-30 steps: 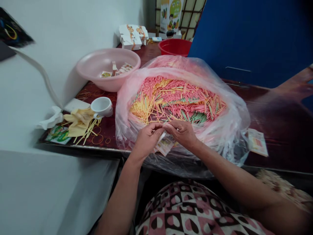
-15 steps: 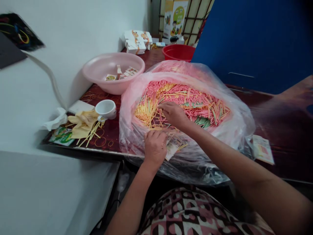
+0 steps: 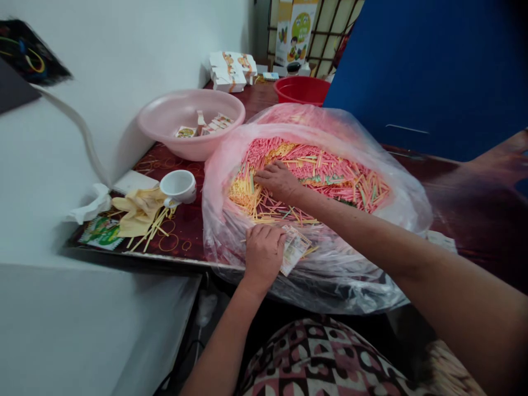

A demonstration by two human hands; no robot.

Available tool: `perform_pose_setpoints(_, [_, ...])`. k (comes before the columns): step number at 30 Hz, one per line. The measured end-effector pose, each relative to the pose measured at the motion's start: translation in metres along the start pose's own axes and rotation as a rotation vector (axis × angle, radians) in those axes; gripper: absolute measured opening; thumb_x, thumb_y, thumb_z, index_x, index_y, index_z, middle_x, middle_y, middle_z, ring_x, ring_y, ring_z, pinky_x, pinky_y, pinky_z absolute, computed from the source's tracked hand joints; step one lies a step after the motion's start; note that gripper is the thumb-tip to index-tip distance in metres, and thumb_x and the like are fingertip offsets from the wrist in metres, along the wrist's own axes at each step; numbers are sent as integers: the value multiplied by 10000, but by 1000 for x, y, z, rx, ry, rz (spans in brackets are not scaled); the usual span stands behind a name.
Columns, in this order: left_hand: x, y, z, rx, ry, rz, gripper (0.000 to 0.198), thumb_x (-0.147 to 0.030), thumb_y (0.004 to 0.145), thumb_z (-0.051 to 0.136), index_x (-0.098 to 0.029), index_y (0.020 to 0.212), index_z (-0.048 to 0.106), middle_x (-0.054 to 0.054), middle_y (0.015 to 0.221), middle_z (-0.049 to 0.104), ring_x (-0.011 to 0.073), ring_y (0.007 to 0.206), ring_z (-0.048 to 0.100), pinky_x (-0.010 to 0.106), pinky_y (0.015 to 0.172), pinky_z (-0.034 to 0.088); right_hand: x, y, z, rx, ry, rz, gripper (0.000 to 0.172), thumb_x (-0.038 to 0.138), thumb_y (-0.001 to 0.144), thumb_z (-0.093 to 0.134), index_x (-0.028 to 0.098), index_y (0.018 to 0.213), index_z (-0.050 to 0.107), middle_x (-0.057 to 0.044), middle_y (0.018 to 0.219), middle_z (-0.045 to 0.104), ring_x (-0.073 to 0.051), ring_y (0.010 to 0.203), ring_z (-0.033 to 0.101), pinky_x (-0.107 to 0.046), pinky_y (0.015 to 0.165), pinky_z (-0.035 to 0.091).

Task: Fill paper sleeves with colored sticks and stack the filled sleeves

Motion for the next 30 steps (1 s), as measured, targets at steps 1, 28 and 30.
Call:
perform_pose_setpoints(1, [0,0,0,4,-3,1,103,-215,969,637,-213,929,732,60,903,777,254,925,650,430,869,436,-1,1,1,4,-2,-20,343,123,1004,494,176,1256,721,-115,1249,738,-291,1062,547,-473,1035,309])
perform_pose_setpoints(28, [0,3,-3,53,12,-30,77,-184,941,676,-191,872,711,65,908,765,270,942,662,422,862,456,16,-42,-7,-233,1071,737,137,304,856,589,210,756,586,12,697,629,-143,651,557,-266,628,445])
perform_pose_setpoints(30, [0,3,-3,50,8,-30,72,-190,941,677,-194,880,717,64,899,764,269,938,662,418,861,457,23,-48,4,-240,1236,760,160,358,845,598,211,781,606,8,733,651,-146,669,583,-267,632,476])
Point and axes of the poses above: each hand's wrist, its own y-axis towards the middle knuckle, its own z-axis out of the palm, x = y × z, the point moved 4 cm from there along y, towards the middle knuckle
